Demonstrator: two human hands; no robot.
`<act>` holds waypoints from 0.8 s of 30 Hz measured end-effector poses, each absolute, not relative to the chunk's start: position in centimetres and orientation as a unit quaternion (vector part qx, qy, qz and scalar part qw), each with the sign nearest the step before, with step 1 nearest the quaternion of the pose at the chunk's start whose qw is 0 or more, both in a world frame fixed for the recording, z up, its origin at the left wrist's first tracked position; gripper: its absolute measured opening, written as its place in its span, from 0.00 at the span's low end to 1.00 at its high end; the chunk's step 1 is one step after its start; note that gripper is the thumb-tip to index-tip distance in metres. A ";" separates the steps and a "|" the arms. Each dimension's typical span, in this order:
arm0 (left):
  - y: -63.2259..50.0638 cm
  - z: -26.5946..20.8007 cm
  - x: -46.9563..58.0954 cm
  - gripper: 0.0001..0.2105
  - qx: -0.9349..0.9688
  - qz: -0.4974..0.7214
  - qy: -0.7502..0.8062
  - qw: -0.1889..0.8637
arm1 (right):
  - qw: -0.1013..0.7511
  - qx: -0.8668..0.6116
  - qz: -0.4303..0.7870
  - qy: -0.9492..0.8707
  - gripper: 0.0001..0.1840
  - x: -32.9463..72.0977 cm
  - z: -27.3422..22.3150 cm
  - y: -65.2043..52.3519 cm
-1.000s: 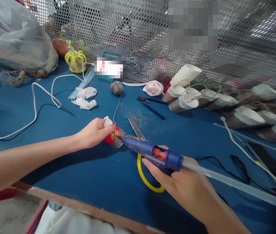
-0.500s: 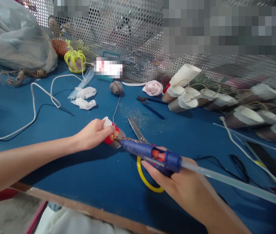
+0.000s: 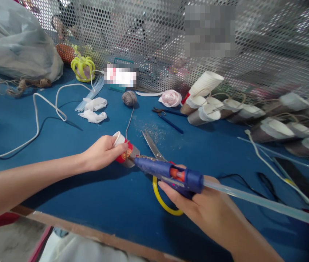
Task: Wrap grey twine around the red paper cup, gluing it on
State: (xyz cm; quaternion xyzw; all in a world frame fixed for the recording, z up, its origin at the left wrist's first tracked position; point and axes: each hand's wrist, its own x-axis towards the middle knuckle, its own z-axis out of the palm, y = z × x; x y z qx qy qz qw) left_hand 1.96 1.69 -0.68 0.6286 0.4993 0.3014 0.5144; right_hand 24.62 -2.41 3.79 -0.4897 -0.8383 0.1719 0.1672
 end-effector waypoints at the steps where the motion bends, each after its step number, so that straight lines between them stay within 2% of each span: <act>1: 1.7 -0.7 1.9 0.14 0.635 0.299 0.493 0.514 | 0.166 -0.487 0.170 -0.840 0.08 24.6 3.8 -2.4; 8: 1.5 -0.9 1.5 0.16 0.688 0.279 0.487 0.459 | 0.185 -0.464 0.089 -0.862 0.17 24.7 4.0 -2.0; 15: 1.5 -1.1 1.4 0.17 0.700 0.272 0.482 0.452 | 0.181 -0.462 0.116 -0.860 0.14 24.8 3.9 -2.2; 20: 1.4 -1.4 1.3 0.18 0.702 0.279 0.478 0.449 | 0.193 -0.450 0.067 -0.869 0.17 24.8 3.9 -2.0; 24: 1.4 -1.5 1.2 0.18 0.706 0.278 0.471 0.449 | 0.193 -0.445 0.079 -0.871 0.18 24.9 3.9 -2.1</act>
